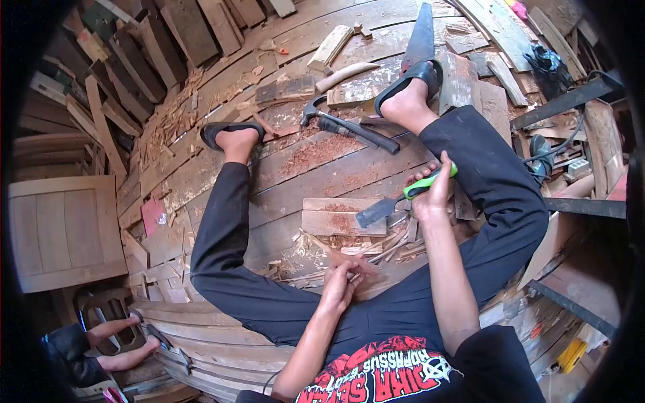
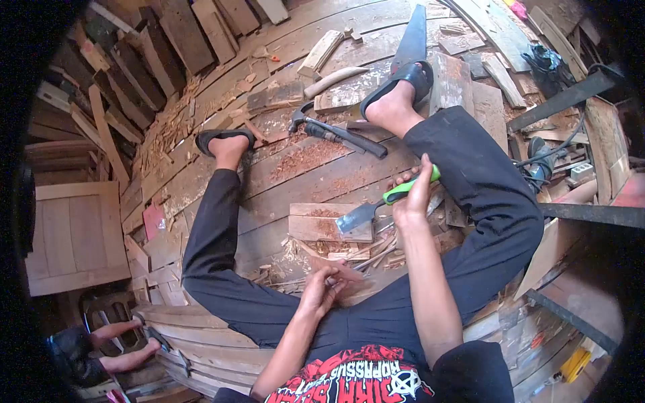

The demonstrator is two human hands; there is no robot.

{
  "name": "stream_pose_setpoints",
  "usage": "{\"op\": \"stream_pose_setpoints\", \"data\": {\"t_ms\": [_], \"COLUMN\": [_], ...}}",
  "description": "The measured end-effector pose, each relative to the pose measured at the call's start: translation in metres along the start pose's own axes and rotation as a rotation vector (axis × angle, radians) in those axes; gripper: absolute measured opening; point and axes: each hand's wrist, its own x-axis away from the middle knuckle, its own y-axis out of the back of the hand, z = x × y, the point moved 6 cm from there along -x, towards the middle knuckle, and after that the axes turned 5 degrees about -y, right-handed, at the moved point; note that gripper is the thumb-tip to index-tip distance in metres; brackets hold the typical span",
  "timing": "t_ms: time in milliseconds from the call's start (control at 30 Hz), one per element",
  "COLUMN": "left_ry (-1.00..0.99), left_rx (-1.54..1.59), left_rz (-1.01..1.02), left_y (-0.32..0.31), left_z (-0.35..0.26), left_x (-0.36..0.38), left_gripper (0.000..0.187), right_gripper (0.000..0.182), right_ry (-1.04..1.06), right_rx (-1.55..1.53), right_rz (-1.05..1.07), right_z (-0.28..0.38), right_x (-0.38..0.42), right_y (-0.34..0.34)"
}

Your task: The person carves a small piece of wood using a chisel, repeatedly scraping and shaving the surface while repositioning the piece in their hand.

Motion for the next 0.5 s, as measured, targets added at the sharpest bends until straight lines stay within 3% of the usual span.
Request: {"op": "stream_pose_setpoints", "data": {"t_ms": [100,167,233,367,433,500], "left_ry": [-0.095,-0.130,-0.244,-0.347,-0.359,-0.477], "left_rx": [0.072,0.158,0.210,0.095,0.070,-0.053], "left_rz": [0.030,0.070,-0.056,-0.054,-0.067,-0.176], "left_y": [-0.005,-0.012,-0.019,-0.008,0.005,0.019], "left_z": [-0.009,-0.027,-0.046,-0.076,-0.084,-0.101], "left_x": [-0.004,-0.005,0.004,0.007,0.008,0.011], "left_gripper": [0.025,0.022,0.035,0.053,0.053,0.040], "right_gripper": [0.046,0.057,0.061,0.066,0.072,0.078], "right_ry": [0.125,0.017,-0.056,-0.118,-0.119,-0.142], "right_rx": [0.131,0.041,-0.069,-0.102,-0.098,-0.048], "right_rz": [-0.076,-0.127,-0.164,-0.140,-0.140,-0.071], "right_z": [-0.019,-0.044,-0.067,-0.090,-0.095,-0.095], "right_x": [-0.012,-0.030,-0.032,-0.017,-0.015,-0.012], "right_y": [0.012,0.032,0.043,0.043,0.045,0.044]}}
